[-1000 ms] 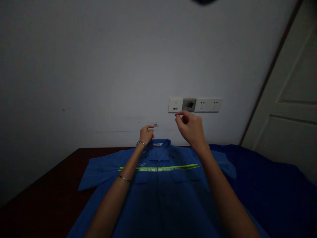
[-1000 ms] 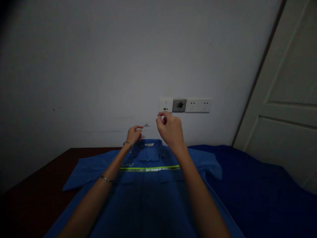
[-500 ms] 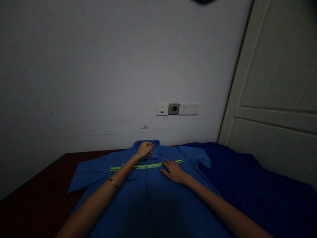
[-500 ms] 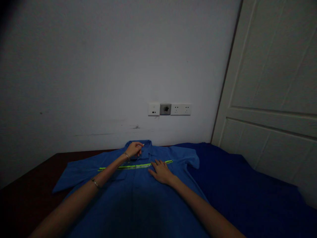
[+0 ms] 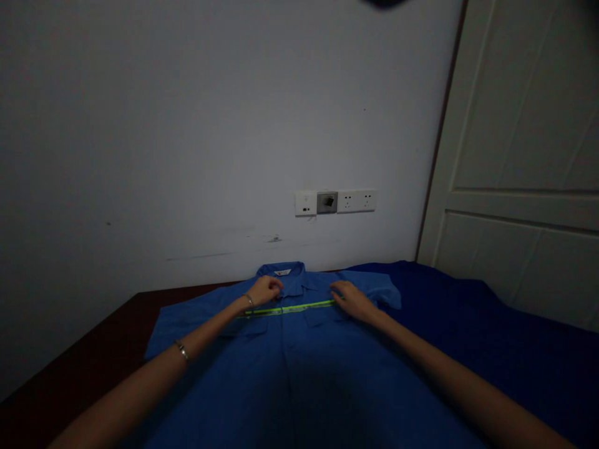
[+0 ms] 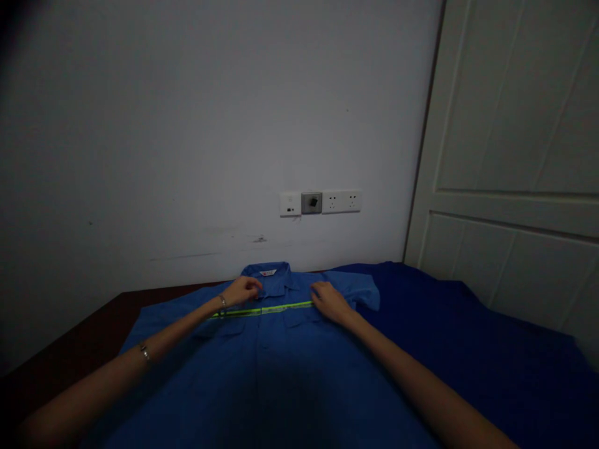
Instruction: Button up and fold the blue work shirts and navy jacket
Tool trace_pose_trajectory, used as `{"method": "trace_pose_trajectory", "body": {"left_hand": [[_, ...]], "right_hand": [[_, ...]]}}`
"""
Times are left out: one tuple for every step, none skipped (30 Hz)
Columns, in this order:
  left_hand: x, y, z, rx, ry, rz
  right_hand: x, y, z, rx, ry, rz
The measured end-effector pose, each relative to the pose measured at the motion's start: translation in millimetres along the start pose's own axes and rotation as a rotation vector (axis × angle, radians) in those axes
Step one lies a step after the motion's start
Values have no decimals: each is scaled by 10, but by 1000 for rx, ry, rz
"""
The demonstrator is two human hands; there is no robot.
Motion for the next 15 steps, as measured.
{"method": "trace_pose_trajectory", "body": {"left_hand": [[63, -92, -10, 47, 3, 12], [133, -194, -18, 100, 5, 22], [209, -303, -26, 154, 8, 30], [286, -410, -35, 204, 14, 39], [360, -513, -46, 249, 25, 49], [425, -605, -56, 286, 38, 58], [473, -684, -65, 319, 50, 66], [500, -744, -70, 349, 57, 72], [501, -778, -68, 372, 57, 79], [476, -781, -57, 384, 49, 90], [426, -747, -35, 384, 38, 107], [349, -677, -2, 371, 21, 132], [247, -567, 38, 341, -1, 163], [121, -425, 82, 304, -23, 197], [-36, -257, 125, 258, -64, 230]], "right_hand": [[-100, -160, 45, 47, -22, -47], [-197, -317, 80, 89, -32, -85], [-296, -466, 104, 129, -46, -124], [-387, -598, 116, 167, -55, -156], [-464, -703, 116, 193, -57, -175], [-526, -777, 106, 211, -55, -188], [-568, -816, 88, 218, -46, -192], [-591, -822, 68, 216, -34, -190], [-594, -797, 48, 209, -22, -186], [-581, -744, 33, 198, -12, -179], [-553, -665, 25, 181, -4, -170], [-513, -563, 26, 162, 2, -158], [-464, -440, 36, 139, 7, -145], [-406, -295, 54, 107, 14, -129], [-344, -128, 80, 66, 20, -110]]}}
Point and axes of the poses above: each hand's wrist, its own z-axis towards the middle knuckle, its own x-axis out of the palm, y = z × x, the point moved 5 cm from there along z, towards the middle knuckle, and after that the axes turned 13 degrees about -y, right-handed, at the moved point
